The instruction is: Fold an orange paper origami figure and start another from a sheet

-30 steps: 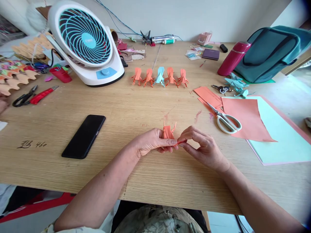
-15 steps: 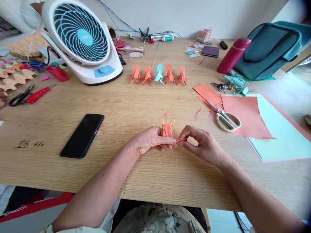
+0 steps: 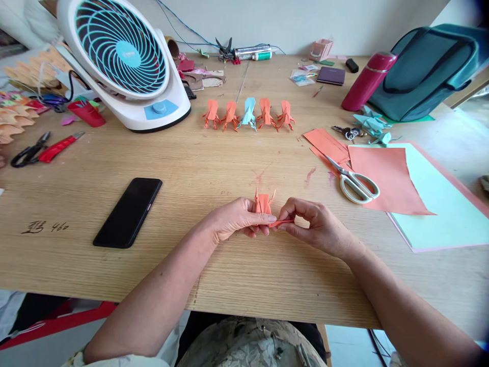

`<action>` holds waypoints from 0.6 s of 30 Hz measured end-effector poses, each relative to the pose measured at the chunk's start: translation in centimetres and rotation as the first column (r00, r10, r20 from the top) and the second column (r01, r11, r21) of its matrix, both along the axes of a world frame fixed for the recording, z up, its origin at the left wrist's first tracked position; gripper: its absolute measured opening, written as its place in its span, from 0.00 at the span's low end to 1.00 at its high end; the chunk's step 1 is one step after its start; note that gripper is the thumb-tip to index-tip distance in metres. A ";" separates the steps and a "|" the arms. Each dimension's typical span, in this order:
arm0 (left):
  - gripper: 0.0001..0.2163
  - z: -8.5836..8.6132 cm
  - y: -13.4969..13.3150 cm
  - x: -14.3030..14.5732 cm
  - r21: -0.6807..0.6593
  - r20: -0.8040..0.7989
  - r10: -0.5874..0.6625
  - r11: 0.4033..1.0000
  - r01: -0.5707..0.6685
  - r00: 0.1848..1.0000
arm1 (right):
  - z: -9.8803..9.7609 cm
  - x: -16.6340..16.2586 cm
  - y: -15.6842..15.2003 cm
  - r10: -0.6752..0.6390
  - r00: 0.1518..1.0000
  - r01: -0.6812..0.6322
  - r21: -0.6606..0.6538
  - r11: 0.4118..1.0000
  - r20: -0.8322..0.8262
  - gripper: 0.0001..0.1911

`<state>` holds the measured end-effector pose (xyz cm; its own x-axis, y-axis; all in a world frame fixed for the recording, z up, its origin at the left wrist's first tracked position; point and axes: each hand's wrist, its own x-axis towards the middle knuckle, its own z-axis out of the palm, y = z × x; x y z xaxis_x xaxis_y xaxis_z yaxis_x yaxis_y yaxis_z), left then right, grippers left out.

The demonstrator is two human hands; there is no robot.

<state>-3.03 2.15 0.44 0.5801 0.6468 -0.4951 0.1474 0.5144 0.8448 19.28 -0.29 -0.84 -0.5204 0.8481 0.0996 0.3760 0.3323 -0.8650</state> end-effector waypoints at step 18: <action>0.15 -0.7 0.5 -0.1 0.243 -0.064 -0.032 0.969 0.047 0.997 | 0.0 0.0 0.2 0.032 0.997 -0.046 0.211 0.976 0.069 0.07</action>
<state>-3.16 2.60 -0.24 0.5818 0.7296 -0.3594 0.2168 0.2868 0.9331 19.26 -0.11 -0.85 -0.5641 0.7901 0.2400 0.4120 0.5211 -0.7475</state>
